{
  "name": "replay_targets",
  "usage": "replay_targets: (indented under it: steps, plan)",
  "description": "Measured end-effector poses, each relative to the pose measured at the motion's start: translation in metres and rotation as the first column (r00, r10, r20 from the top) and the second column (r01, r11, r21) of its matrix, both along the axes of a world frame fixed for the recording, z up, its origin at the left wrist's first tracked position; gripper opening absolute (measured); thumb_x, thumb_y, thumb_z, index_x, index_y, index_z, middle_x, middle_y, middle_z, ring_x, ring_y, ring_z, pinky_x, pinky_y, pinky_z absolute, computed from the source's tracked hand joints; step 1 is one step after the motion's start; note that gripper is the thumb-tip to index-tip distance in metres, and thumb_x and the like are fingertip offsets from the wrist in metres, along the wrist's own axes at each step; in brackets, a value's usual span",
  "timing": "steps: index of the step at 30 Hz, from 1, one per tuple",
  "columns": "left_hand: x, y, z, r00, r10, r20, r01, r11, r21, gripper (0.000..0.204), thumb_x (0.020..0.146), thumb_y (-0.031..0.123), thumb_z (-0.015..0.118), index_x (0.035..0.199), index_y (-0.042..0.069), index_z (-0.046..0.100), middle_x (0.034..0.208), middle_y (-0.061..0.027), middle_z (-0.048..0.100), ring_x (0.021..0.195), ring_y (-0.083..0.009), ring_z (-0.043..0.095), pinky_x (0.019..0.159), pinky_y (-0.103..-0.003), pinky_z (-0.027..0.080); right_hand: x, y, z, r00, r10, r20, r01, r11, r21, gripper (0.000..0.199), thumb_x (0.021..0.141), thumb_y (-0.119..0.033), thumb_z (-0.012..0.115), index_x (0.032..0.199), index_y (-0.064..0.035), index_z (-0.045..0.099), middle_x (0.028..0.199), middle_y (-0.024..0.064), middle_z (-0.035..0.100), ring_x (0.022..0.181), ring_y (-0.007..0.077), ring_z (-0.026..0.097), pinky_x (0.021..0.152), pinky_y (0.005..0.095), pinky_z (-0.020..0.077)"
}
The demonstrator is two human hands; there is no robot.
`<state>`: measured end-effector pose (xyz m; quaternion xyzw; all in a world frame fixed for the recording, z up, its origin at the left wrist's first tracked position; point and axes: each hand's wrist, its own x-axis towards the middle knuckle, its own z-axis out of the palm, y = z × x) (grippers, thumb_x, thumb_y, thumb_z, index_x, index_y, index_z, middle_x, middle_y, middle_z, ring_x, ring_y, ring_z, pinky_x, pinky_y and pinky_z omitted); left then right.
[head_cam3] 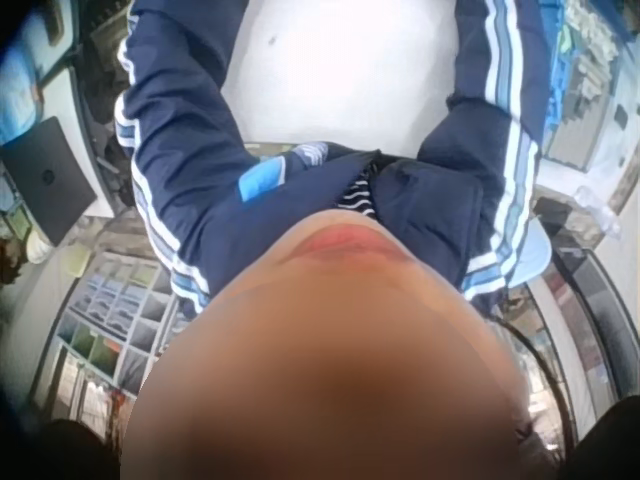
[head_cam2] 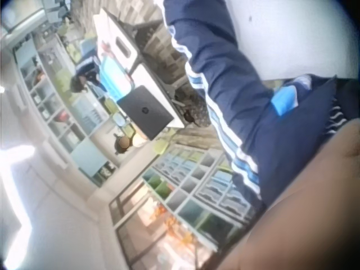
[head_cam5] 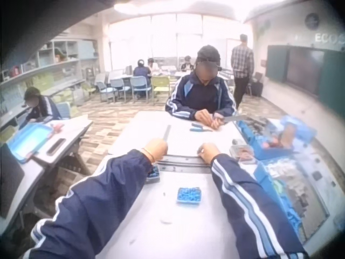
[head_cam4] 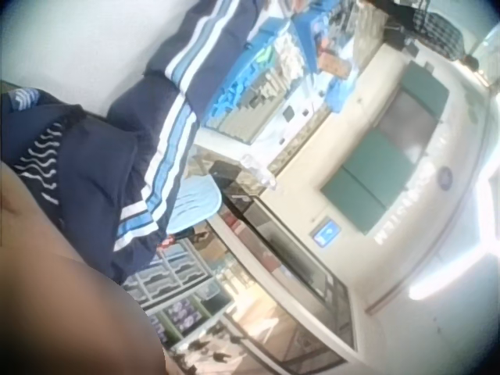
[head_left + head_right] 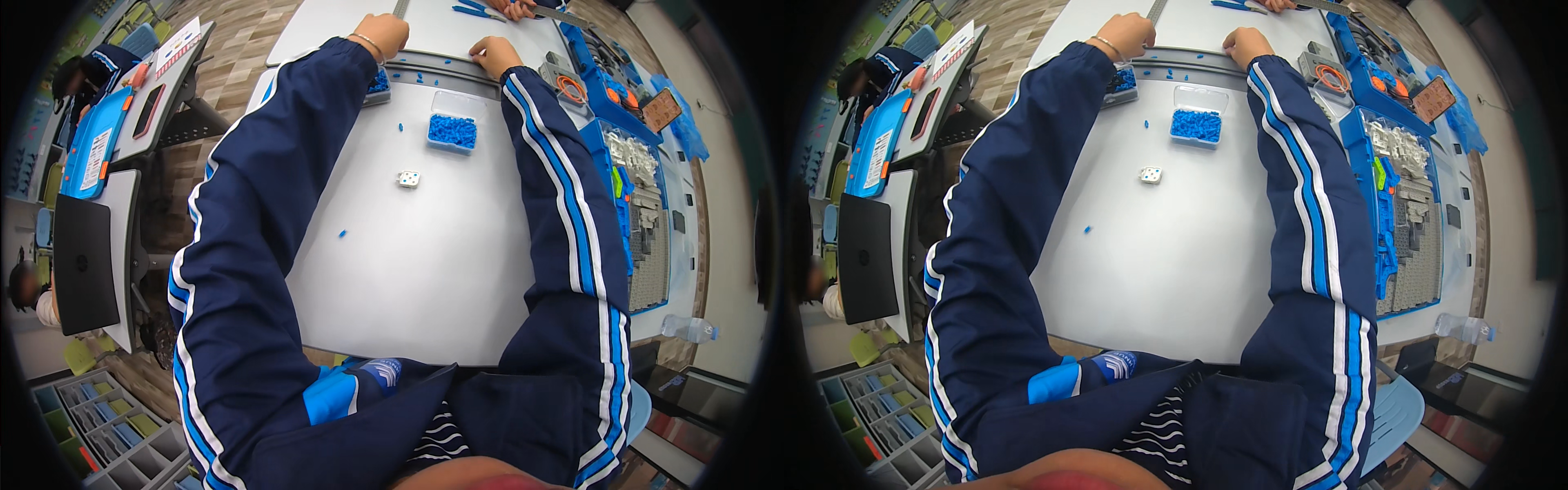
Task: The person sorts blue plastic pieces from a container, then uses pliers to cut a long gray strip and attaches a blue gear to it. The person handles small parts and tools on a white table.
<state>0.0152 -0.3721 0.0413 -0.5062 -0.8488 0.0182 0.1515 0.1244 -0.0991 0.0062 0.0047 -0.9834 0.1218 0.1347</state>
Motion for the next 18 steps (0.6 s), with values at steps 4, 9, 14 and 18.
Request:
replay_targets:
  steps: [4, 9, 14, 18]
  plan:
    - [-0.017, 0.026, -0.015, 0.991, 0.108, 0.077, -0.094, 0.981, -0.168, 0.023, 0.085, 0.017, 0.072, 0.103, 0.004, 0.075, 0.093, -0.0147, 0.075, 0.084, -0.0288, 0.073, 0.074, -0.04, 0.058, 0.002, -0.002, 0.005, 0.998, 0.056, 0.042, -0.057, 0.998, 0.038, 0.013, 0.083, -0.01, 0.072, 0.094, -0.008, 0.078, 0.093, 0.0161, 0.075, 0.088, 0.0334, 0.072, 0.082, 0.0403, 0.0563]
    - [0.022, -0.013, 0.047, 0.971, -0.192, 0.142, 0.136, 0.932, 0.337, 0.02, 0.076, 0.02, 0.074, 0.094, 0.011, 0.078, 0.086, -0.0127, 0.075, 0.084, -0.0327, 0.071, 0.078, -0.042, 0.055, 0.003, -0.014, 0.006, 0.994, 0.081, -0.077, -0.082, 0.997, -0.008, 0.014, 0.084, -0.012, 0.073, 0.097, -0.0096, 0.078, 0.09, 0.0139, 0.076, 0.086, 0.0307, 0.073, 0.081, 0.0376, 0.0572]
    - [0.143, -0.134, 0.124, 0.913, -0.281, 0.296, 0.176, 0.925, 0.336, 0.018, 0.085, 0.018, 0.077, 0.1, 0.009, 0.074, 0.088, -0.0038, 0.07, 0.075, -0.0194, 0.065, 0.066, -0.032, 0.053, -0.005, -0.036, 0.003, 0.947, 0.299, -0.118, -0.31, 0.947, -0.084, 0.014, 0.084, -0.008, 0.074, 0.098, -0.0068, 0.078, 0.091, 0.0143, 0.076, 0.084, 0.0292, 0.073, 0.082, 0.0355, 0.058]
    - [0.252, -0.22, 0.122, 0.621, 0.059, 0.781, 0.104, 0.982, -0.157, 0.054, 0.076, 0.026, 0.087, 0.122, 0.012, 0.061, 0.098, -0.0065, 0.061, 0.078, -0.019, 0.064, 0.066, -0.031, 0.055, -0.016, -0.035, -0.007, 0.966, 0.258, -0.013, -0.258, 0.966, -0.025, 0.013, 0.085, -0.007, 0.075, 0.098, -0.0046, 0.077, 0.097, 0.0139, 0.073, 0.085, 0.0263, 0.07, 0.079, 0.0324, 0.0556]
